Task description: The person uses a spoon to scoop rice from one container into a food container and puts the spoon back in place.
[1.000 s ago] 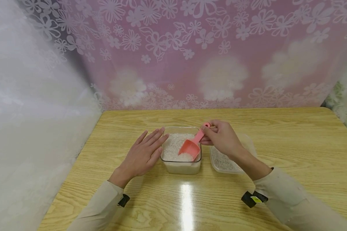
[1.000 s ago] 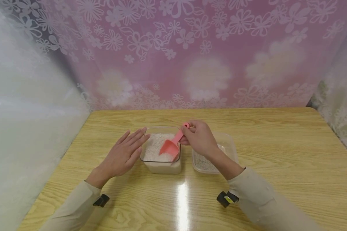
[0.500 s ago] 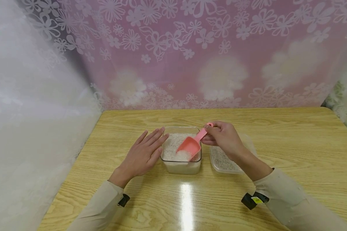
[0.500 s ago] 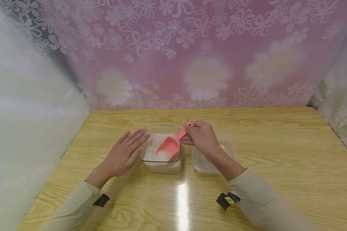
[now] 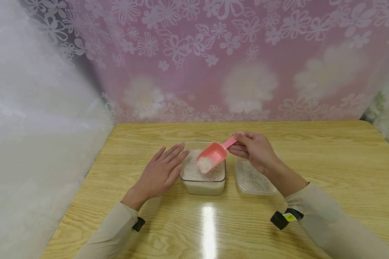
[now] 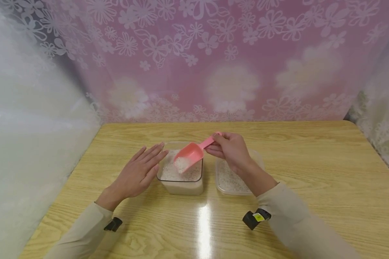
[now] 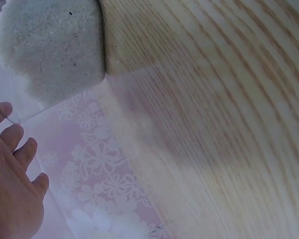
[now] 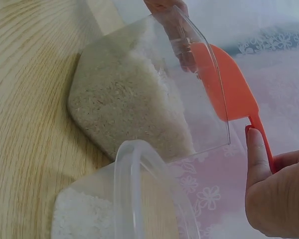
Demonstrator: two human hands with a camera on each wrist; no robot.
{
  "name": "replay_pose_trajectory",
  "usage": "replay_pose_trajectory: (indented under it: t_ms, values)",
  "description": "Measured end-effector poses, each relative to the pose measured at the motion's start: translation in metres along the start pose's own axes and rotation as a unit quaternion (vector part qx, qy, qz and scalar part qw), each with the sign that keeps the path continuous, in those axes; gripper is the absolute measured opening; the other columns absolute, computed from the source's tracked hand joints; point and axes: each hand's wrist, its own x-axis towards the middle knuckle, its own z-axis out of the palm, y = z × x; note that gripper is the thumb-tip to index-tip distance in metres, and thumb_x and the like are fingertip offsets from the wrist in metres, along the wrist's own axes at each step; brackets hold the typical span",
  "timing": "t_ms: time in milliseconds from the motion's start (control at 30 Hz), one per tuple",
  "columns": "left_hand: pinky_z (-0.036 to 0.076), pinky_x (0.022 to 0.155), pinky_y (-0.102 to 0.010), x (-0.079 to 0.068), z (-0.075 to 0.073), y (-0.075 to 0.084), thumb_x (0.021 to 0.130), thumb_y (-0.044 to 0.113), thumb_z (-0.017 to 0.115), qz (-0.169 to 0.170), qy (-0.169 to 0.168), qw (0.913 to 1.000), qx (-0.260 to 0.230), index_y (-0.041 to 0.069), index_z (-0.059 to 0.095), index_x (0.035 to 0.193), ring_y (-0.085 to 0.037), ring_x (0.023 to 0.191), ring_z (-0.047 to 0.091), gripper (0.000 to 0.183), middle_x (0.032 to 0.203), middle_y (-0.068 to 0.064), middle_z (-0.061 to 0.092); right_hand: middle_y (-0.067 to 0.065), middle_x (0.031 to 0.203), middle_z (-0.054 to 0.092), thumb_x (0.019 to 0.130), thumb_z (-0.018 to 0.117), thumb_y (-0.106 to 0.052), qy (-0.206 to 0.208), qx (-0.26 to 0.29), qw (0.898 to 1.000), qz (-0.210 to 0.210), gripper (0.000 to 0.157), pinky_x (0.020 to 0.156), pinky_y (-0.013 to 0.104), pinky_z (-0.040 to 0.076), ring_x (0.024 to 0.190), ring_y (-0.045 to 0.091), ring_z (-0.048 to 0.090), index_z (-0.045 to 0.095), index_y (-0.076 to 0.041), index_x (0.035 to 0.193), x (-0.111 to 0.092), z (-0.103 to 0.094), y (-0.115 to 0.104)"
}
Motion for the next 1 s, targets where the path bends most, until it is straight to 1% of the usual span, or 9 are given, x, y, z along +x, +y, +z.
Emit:
replay_pose_trajectory:
  t_ms: [167,400,533,633,733,833,900,1000]
  values:
    - [0.013,0.116,-0.045,0.0,-0.001,0.0,0.105,0.036,0.022,-0.002,-0.008,1.0,0.003,0.02,0.034,0.151,-0.017,0.142,0.021,0.05,0.156,-0.002,0.025,0.01,0.087,0.069,0.101,0.049,-0.01,0.0,0.02,1.0,0.001,0.039,0.081,0.028,0.054,0.079,0.015,0.07,0.039,0.013,0.131,-0.001,-0.002,-0.004]
    - [0.013,0.116,-0.045,0.001,-0.002,0.0,0.105,0.037,0.021,-0.003,-0.013,0.9999,0.006,0.02,0.033,0.151,-0.017,0.142,0.02,0.05,0.156,-0.003,0.025,0.011,0.087,0.07,0.1,0.05,-0.008,-0.002,0.061,0.998,0.009,0.028,0.08,0.028,0.054,0.08,0.017,0.071,0.045,0.007,0.122,-0.004,-0.008,-0.011]
    - [0.013,0.116,-0.044,0.0,-0.002,0.0,0.105,0.037,0.02,-0.005,-0.014,0.9998,0.009,0.02,0.033,0.151,-0.017,0.142,0.02,0.05,0.156,-0.002,0.025,0.011,0.087,0.07,0.099,0.052,-0.009,-0.004,0.078,0.997,0.015,0.032,0.079,0.027,0.055,0.079,0.017,0.071,0.042,0.007,0.125,-0.006,-0.014,-0.015]
    - [0.013,0.116,-0.045,0.0,-0.001,0.0,0.105,0.037,0.02,-0.004,-0.013,0.9998,0.011,0.02,0.032,0.151,-0.017,0.142,0.02,0.05,0.156,-0.002,0.025,0.011,0.086,0.071,0.099,0.054,-0.01,-0.003,0.088,0.996,0.016,0.031,0.078,0.027,0.055,0.078,0.017,0.071,0.043,0.005,0.124,-0.008,-0.021,-0.019]
    - [0.013,0.116,-0.045,0.001,-0.001,0.0,0.105,0.037,0.021,-0.003,-0.014,0.9998,0.013,0.02,0.032,0.151,-0.017,0.142,0.02,0.05,0.156,-0.002,0.025,0.012,0.085,0.071,0.097,0.056,-0.01,0.002,0.107,0.994,0.014,0.023,0.077,0.028,0.056,0.077,0.018,0.071,0.052,0.003,0.115,-0.01,-0.031,-0.022]
    - [0.012,0.116,-0.045,0.001,-0.002,0.0,0.105,0.037,0.021,-0.003,-0.015,0.9998,0.01,0.02,0.032,0.151,-0.016,0.142,0.019,0.05,0.156,-0.003,0.025,0.013,0.085,0.071,0.096,0.059,-0.01,0.003,0.129,0.992,0.007,0.013,0.075,0.028,0.056,0.076,0.019,0.071,0.063,0.0,0.103,-0.014,-0.043,-0.025]
    - [0.012,0.116,-0.045,0.001,-0.002,0.0,0.105,0.037,0.021,-0.004,-0.017,0.9998,0.007,0.02,0.032,0.151,-0.016,0.142,0.019,0.05,0.156,-0.002,0.025,0.014,0.086,0.071,0.095,0.059,-0.009,0.0,0.141,0.99,0.001,0.011,0.075,0.029,0.056,0.076,0.019,0.071,0.067,-0.001,0.098,-0.017,-0.052,-0.026]
    - [0.012,0.116,-0.045,0.001,-0.002,0.0,0.105,0.038,0.021,-0.005,-0.019,0.9998,0.006,0.02,0.032,0.151,-0.016,0.143,0.018,0.051,0.156,-0.001,0.023,0.014,0.088,0.071,0.095,0.059,-0.008,-0.006,0.155,0.988,-0.003,0.012,0.076,0.029,0.056,0.078,0.02,0.071,0.069,-0.001,0.097,-0.021,-0.065,-0.027]
